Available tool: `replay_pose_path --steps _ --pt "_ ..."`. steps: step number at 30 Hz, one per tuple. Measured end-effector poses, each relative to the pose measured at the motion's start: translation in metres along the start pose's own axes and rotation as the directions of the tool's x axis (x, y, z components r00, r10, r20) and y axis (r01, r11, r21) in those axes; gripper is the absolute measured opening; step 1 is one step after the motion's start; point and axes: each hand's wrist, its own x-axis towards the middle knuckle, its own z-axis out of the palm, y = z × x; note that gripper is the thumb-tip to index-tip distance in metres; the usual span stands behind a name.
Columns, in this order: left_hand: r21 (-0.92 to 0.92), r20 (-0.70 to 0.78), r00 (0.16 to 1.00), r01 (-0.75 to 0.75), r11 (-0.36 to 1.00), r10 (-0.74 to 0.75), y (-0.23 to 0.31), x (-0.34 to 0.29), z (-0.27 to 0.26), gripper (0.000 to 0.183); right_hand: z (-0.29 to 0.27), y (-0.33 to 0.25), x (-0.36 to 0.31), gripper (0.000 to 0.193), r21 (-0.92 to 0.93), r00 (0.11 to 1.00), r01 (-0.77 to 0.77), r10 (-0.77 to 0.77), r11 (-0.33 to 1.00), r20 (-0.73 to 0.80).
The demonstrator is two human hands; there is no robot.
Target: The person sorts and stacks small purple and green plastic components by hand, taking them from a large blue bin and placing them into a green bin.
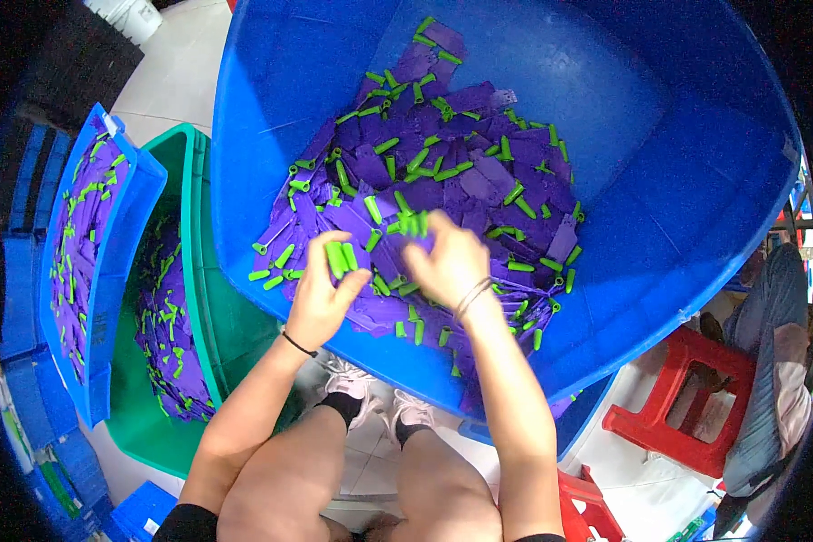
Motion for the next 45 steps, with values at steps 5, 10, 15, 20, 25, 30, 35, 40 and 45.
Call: replay_pose_path --steps 5,10,15,20,25,30,35,40,45 --pt "-0.365 -0.047 0.977 0.176 0.914 -0.207 -0.027 0.003 0.002 0.041 0.014 0.027 0.043 0.024 -0.291 0.954 0.172 -0.233 0.941 -0.189" --pt "-0.654 0.046 0.938 0.289 0.699 -0.345 -0.015 0.008 -0.009 0.029 -0.008 0.002 0.023 0.029 0.166 0.969 0.212 -0.185 0.963 -0.165" --pt "-0.745 0.033 0.994 0.093 0.661 -0.102 -0.008 0.005 0.008 0.027 0.035 -0.036 -0.014 0.030 0.644 0.993 0.111 -0.113 0.757 -0.039" --pt "-0.514 -0.199 0.959 0.072 0.855 -0.201 -0.006 -0.003 0.014 0.037 0.040 -0.049 -0.037 0.033 0.818 0.995 -0.042 -0.050 0.573 0.086" --pt "-0.184 -0.123 0.991 0.021 0.983 -0.044 0.002 -0.006 0.010 0.047 0.025 -0.026 -0.038 0.039 0.658 0.920 -0.197 -0.094 0.727 0.380" --pt "0.122 0.100 0.994 -0.047 0.991 0.035 -0.008 -0.005 0.001 0.043 -0.003 -0.016 -0.033 0.043 -0.120 0.986 -0.020 0.040 0.993 0.160" --pt "-0.187 0.011 1.000 0.022 0.982 -0.020 -0.015 -0.011 0.020 0.047 -0.007 0.021 -0.014 0.041 -0.404 0.935 0.147 -0.261 0.903 -0.242" --pt "-0.669 0.219 0.898 0.424 0.611 -0.383 -0.017 -0.001 0.007 0.039 0.012 0.042 -0.004 0.035 -0.371 0.950 0.167 -0.250 0.913 -0.188" --pt "-0.832 0.160 0.919 0.322 0.451 -0.361 -0.008 0.000 0.004 0.036 -0.003 -0.016 -0.029 0.027 0.664 0.987 -0.156 0.096 0.731 0.126"
